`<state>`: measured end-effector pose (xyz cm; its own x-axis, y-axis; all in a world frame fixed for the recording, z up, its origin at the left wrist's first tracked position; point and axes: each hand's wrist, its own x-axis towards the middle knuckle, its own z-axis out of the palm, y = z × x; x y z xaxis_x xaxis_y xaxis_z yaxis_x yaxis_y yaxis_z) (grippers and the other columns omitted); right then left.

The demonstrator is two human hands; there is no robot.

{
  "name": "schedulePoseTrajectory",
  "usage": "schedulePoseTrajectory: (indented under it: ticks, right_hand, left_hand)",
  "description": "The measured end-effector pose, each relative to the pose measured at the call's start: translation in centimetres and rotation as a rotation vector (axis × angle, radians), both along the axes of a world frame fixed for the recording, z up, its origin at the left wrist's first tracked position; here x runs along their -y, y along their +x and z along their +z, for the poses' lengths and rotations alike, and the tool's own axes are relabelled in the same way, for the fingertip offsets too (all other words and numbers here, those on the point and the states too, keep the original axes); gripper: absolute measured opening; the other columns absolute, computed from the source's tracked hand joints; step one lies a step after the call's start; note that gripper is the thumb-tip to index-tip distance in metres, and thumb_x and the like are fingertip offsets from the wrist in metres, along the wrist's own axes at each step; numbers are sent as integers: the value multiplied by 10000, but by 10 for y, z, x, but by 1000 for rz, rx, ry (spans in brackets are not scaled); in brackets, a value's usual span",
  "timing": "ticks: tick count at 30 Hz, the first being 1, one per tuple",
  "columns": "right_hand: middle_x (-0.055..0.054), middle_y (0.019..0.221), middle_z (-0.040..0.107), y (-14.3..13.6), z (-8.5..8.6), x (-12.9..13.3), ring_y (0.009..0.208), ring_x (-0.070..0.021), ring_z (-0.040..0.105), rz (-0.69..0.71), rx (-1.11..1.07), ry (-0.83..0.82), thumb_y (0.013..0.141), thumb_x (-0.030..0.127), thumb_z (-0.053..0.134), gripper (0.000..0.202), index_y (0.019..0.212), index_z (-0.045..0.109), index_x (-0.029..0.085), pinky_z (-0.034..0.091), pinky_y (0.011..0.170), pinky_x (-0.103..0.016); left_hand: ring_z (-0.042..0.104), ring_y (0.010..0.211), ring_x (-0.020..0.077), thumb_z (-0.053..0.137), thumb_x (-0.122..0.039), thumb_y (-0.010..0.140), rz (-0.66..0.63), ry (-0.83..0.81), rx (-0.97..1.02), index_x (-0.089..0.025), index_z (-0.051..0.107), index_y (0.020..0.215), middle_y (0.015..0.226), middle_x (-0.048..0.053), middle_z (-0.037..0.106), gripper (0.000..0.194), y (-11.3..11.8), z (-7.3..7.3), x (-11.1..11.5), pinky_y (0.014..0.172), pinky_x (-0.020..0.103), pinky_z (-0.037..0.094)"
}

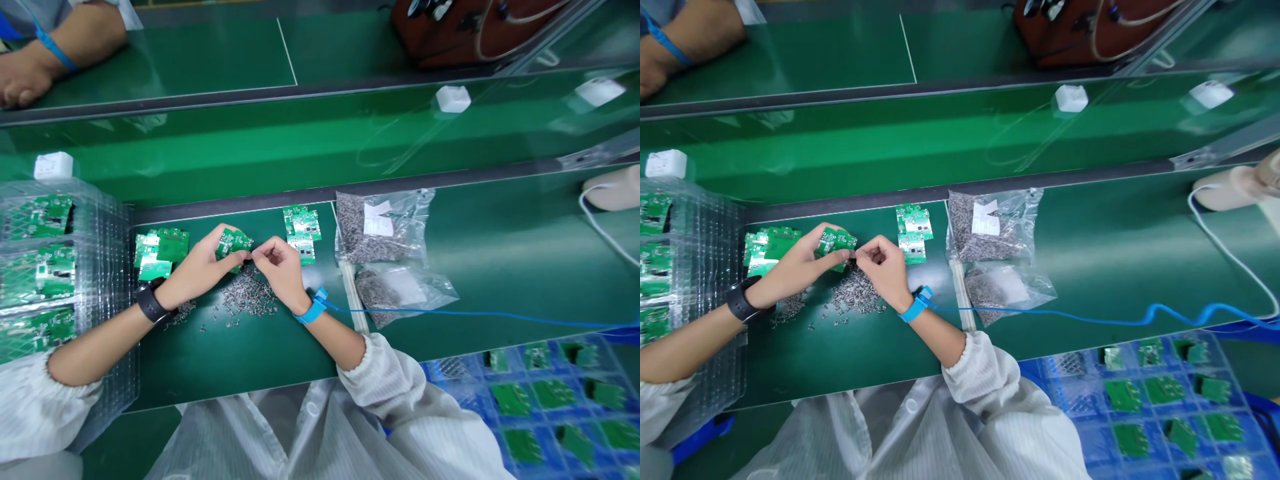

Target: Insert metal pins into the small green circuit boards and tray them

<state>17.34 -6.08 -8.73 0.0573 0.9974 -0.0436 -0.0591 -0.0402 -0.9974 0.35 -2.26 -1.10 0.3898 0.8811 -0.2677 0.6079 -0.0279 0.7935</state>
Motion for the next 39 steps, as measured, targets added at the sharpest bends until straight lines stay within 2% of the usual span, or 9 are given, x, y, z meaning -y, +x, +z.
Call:
schedulePoseTrajectory:
  ticks: [5,9,11,15,17,20,32,37,39]
  right_hand:
    - [7,720,674,3,-5,-3,645,-163,588,-72,-17,20,864,277,637,120,760,582,252,485,640,-346]
    - [12,702,651,4,-7,-4,640,-160,564,-106,22,30,841,272,642,128,730,583,246,466,634,-338]
    - [21,679,620,4,-7,-5,642,-159,549,-116,58,13,822,258,639,124,713,580,245,456,630,-329]
    - [26,663,593,3,-6,-5,656,-161,547,-139,64,5,832,262,632,142,708,565,247,460,645,-330]
    - [25,662,587,3,-6,-5,656,-161,546,-156,52,14,837,278,637,151,708,565,247,463,649,-334]
    - [28,654,581,2,-7,-5,643,-156,536,-172,41,19,834,278,644,152,706,569,245,459,642,-329]
    - [49,639,577,0,-16,-6,592,-134,514,-164,-8,54,859,242,647,161,722,562,241,442,589,-293]
    - [48,661,545,0,-15,-5,605,-137,495,-167,13,69,895,289,640,189,747,531,247,446,591,-293]
    - [34,724,558,-3,-14,-3,656,-142,525,-182,18,100,926,318,626,170,799,535,250,472,621,-298]
  left_hand:
    - [676,977,209,567,-347,957,-97,-117,163,-215,606,1133,1079,57,714,224,4,1,2,881,370,529]
    - [659,832,206,578,-361,951,-106,-113,90,-229,597,1214,976,40,696,295,2,-1,4,728,357,531]
    - [666,837,212,598,-367,944,-110,-118,70,-241,583,1242,970,37,694,324,1,-3,5,705,351,536]
    - [676,1129,229,615,-333,944,-144,-173,220,-260,550,1274,1210,60,690,344,1,-6,7,924,378,560]
    - [663,1182,229,622,-317,941,-150,-195,256,-258,537,1290,1269,72,678,365,1,-6,8,987,394,546]
    - [656,1182,232,627,-299,939,-166,-201,256,-249,527,1305,1297,90,665,382,1,-6,8,991,406,547]
    - [668,1014,234,631,-287,963,-233,-82,255,-249,545,1360,1058,60,683,408,-1,-8,10,876,411,579]
    - [676,985,241,641,-293,962,-238,-34,208,-255,547,1398,1028,57,692,447,-1,-7,10,834,387,582]
    - [685,974,241,627,-299,972,-199,-23,172,-255,540,1426,1023,55,704,464,0,-9,9,832,384,585]
